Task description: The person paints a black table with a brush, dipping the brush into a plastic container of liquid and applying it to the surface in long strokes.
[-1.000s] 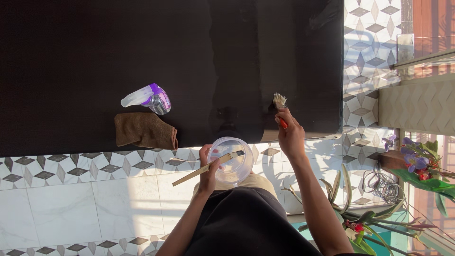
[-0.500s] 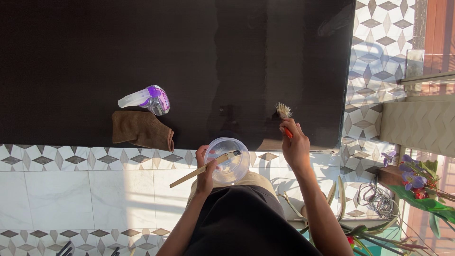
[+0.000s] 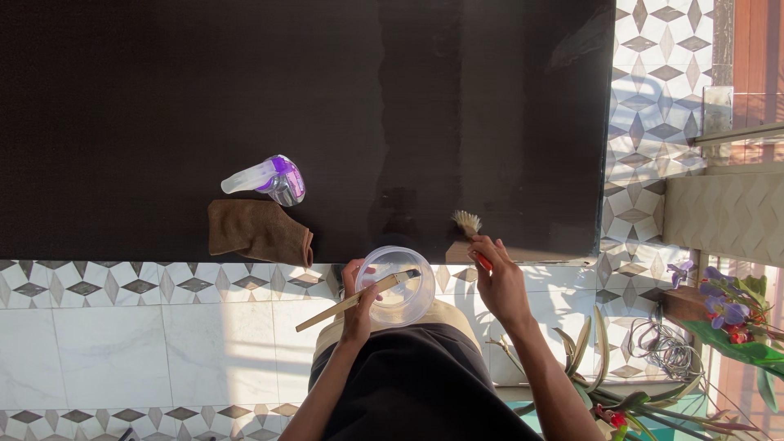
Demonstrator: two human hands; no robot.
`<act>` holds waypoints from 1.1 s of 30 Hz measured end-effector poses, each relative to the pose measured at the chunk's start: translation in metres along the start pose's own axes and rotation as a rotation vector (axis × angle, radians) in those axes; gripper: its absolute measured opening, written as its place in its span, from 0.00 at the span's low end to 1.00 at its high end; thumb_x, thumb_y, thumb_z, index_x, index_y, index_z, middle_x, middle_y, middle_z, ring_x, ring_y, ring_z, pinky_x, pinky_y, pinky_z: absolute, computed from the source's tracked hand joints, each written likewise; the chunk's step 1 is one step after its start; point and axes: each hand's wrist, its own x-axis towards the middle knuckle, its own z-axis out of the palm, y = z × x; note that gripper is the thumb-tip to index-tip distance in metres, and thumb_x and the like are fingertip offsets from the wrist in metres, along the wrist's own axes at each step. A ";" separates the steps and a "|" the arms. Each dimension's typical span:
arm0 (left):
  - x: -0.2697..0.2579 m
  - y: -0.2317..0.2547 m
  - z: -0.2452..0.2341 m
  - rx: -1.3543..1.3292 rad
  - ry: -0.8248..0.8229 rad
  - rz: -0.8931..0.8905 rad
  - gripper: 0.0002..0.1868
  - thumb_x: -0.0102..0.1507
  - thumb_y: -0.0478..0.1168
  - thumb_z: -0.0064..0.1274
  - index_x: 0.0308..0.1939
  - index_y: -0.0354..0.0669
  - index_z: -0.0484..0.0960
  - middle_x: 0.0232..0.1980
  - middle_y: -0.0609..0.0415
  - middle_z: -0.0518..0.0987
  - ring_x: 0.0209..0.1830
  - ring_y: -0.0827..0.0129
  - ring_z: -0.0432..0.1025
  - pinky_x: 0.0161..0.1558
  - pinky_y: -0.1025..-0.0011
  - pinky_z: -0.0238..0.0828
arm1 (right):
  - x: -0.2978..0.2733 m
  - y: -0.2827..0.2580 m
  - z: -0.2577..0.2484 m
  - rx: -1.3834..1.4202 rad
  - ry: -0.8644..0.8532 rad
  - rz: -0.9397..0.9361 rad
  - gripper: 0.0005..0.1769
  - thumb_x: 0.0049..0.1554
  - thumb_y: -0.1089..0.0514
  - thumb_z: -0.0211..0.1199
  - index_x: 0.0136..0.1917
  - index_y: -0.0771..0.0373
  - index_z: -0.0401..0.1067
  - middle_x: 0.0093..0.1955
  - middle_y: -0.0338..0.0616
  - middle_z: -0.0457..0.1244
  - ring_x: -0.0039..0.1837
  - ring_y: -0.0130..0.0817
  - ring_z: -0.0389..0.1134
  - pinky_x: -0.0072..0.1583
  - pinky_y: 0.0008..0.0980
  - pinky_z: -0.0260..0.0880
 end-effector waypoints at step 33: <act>-0.023 0.003 -0.179 0.060 -0.203 -0.014 0.33 0.63 0.45 0.44 0.71 0.48 0.54 0.60 0.43 0.66 0.51 0.66 0.67 0.47 0.66 0.74 | -0.044 -0.138 0.130 0.028 0.149 0.045 0.06 0.59 0.67 0.61 0.52 0.66 0.73 0.62 0.49 0.68 0.60 0.49 0.72 0.74 0.47 0.63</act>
